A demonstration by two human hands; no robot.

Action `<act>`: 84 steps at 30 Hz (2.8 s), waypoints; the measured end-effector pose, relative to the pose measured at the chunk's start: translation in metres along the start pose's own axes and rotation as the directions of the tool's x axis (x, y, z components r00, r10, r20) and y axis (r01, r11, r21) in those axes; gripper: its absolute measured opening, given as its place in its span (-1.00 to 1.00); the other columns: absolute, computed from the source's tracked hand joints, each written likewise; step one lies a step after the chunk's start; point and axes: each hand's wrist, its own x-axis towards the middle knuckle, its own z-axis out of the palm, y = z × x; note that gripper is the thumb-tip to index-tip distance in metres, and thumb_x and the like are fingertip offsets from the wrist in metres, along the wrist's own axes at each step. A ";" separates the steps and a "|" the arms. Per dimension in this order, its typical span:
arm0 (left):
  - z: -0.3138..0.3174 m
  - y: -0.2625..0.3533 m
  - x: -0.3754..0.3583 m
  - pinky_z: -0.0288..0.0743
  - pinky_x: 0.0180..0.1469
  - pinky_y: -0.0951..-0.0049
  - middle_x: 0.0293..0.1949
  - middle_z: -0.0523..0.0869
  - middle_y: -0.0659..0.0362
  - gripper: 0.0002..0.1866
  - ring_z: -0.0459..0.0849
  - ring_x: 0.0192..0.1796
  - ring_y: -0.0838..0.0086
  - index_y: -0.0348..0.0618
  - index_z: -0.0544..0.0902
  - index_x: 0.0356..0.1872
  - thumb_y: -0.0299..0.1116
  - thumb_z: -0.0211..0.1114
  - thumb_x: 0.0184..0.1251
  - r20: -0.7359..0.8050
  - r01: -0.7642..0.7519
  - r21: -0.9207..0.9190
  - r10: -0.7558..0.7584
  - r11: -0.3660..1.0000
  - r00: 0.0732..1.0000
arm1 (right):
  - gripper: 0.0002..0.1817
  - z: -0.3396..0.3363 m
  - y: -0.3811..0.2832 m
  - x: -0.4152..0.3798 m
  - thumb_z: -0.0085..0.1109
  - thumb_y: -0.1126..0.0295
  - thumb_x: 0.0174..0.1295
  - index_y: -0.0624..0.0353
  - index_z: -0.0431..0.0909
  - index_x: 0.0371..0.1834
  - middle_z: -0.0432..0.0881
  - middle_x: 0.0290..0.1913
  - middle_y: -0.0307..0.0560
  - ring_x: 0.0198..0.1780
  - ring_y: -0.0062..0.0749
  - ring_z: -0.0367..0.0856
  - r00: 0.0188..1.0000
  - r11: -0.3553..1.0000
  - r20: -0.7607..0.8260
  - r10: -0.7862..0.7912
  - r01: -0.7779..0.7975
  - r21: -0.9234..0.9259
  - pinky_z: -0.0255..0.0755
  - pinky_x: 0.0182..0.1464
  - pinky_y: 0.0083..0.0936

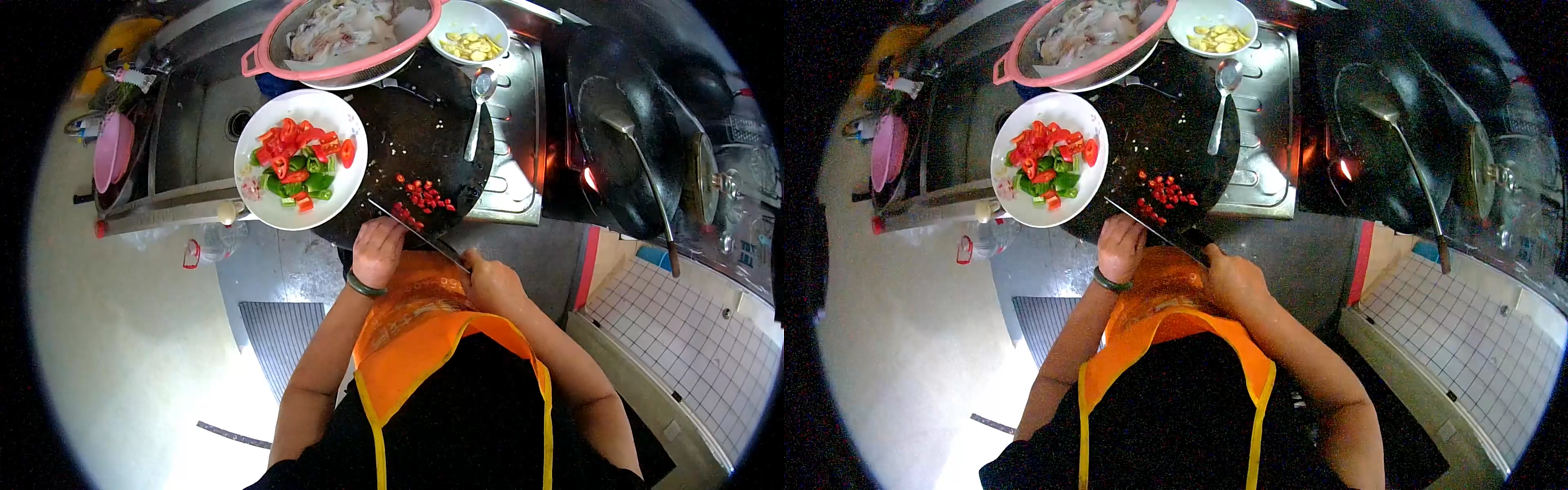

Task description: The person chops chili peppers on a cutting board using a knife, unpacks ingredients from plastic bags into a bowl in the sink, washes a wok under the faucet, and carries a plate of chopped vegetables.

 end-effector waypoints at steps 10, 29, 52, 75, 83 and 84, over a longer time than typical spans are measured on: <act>0.002 0.002 -0.004 0.48 -0.12 0.26 -0.28 0.59 0.10 -0.72 0.59 -0.19 0.23 -0.24 0.62 -0.28 -0.61 0.31 -0.15 -0.051 -0.001 0.051 0.004 0.999 0.999 | -0.61 -0.008 -0.005 0.007 0.08 0.25 0.18 0.14 0.37 0.05 0.63 -0.35 0.25 -0.30 0.14 0.63 0.998 0.998 0.040 -0.047 0.049 -0.046 0.48 -0.23 -0.02; -0.003 0.011 -0.013 0.44 -0.09 0.23 -0.23 0.55 0.06 -0.75 0.55 -0.15 0.18 -0.27 0.60 -0.27 -0.59 0.22 -0.07 -0.009 0.082 0.173 -0.082 0.982 0.997 | -0.68 0.001 0.027 -0.022 0.16 0.24 0.10 0.13 0.42 -0.12 0.61 -0.50 0.20 -0.43 0.11 0.62 0.989 0.991 -0.080 -0.126 0.122 -0.061 0.50 -0.35 -0.04; -0.009 0.009 0.000 0.44 -0.15 0.22 -0.30 0.60 0.05 -0.74 0.57 -0.22 0.16 -0.25 0.57 -0.32 -0.62 0.32 -0.14 -0.051 0.084 0.068 -0.081 0.994 0.995 | -0.64 -0.016 0.008 -0.003 0.00 0.32 0.17 0.21 0.40 0.02 0.63 -0.34 0.23 -0.27 0.12 0.63 0.994 0.991 0.106 -0.004 0.018 -0.133 0.50 -0.24 -0.06; -0.008 0.011 -0.009 0.45 -0.17 0.27 -0.25 0.58 0.10 -0.79 0.56 -0.22 0.21 -0.26 0.62 -0.33 -0.62 0.30 -0.09 -0.068 0.112 0.164 -0.102 0.980 0.992 | -0.71 -0.008 0.025 -0.014 0.07 0.27 0.14 0.15 0.45 -0.12 0.62 -0.49 0.17 -0.41 0.10 0.62 0.989 0.986 -0.065 -0.132 0.124 -0.113 0.49 -0.33 -0.05; -0.017 0.008 -0.004 0.46 -0.19 0.28 -0.32 0.60 0.10 -0.81 0.58 -0.25 0.21 -0.28 0.62 -0.38 -0.60 0.27 -0.12 0.012 0.074 0.115 -0.076 0.991 0.997 | -0.69 -0.028 0.012 -0.017 0.07 0.23 0.17 0.16 0.43 -0.09 0.61 -0.49 0.17 -0.41 0.11 0.61 0.994 0.961 -0.021 -0.104 0.095 -0.261 0.48 -0.34 -0.07; -0.017 0.007 -0.005 0.46 -0.19 0.28 -0.33 0.59 0.10 -0.82 0.58 -0.25 0.22 -0.28 0.62 -0.39 -0.60 0.27 -0.12 0.025 0.085 0.126 -0.088 0.988 0.996 | -0.69 -0.026 0.012 -0.014 0.07 0.23 0.18 0.16 0.43 -0.08 0.61 -0.48 0.17 -0.39 0.11 0.61 0.995 0.963 -0.010 -0.098 0.092 -0.253 0.48 -0.32 -0.06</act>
